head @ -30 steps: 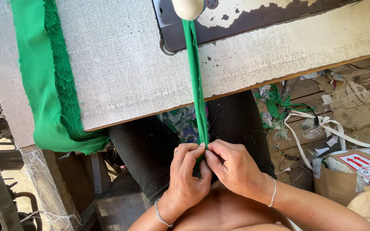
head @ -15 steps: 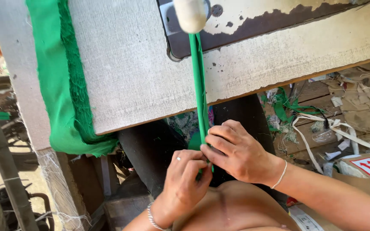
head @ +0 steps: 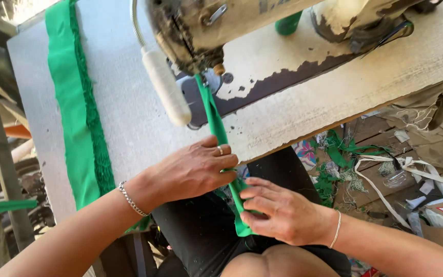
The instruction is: Folding and aligning green fabric strips through a sewing machine guide
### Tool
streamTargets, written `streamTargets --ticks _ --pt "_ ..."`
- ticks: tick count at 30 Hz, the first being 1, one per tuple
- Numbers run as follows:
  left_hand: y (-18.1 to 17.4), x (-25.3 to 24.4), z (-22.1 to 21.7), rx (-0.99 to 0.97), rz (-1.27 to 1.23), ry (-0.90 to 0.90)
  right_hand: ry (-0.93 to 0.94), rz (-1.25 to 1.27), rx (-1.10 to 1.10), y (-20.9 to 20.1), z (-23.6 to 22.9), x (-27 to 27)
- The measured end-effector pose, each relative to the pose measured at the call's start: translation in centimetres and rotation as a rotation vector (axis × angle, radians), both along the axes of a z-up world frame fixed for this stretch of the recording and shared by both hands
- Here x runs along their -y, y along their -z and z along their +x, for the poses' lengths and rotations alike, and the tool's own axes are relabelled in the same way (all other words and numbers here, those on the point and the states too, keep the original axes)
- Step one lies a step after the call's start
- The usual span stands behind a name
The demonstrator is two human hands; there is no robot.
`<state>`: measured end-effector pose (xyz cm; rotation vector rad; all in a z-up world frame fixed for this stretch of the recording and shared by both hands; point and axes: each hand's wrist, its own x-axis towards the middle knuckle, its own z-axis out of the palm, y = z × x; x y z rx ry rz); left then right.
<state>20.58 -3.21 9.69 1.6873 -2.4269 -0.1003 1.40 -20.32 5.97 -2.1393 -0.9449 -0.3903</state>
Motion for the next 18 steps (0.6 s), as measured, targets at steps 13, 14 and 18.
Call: streamTargets --ticks 13,14,18 --pt "0.8 1.7 4.5 0.105 0.183 -0.053 -0.045 0.026 0.081 0.7 1.1 0.7" --pt "1.4 1.8 5.3 0.123 0.175 -0.048 -0.054 0.027 0.065 0.8 1.1 0.7" --pt "1.6 2.1 7.5 0.15 0.289 -0.134 -0.095 0.028 0.047 0.8 1.1 0.7"
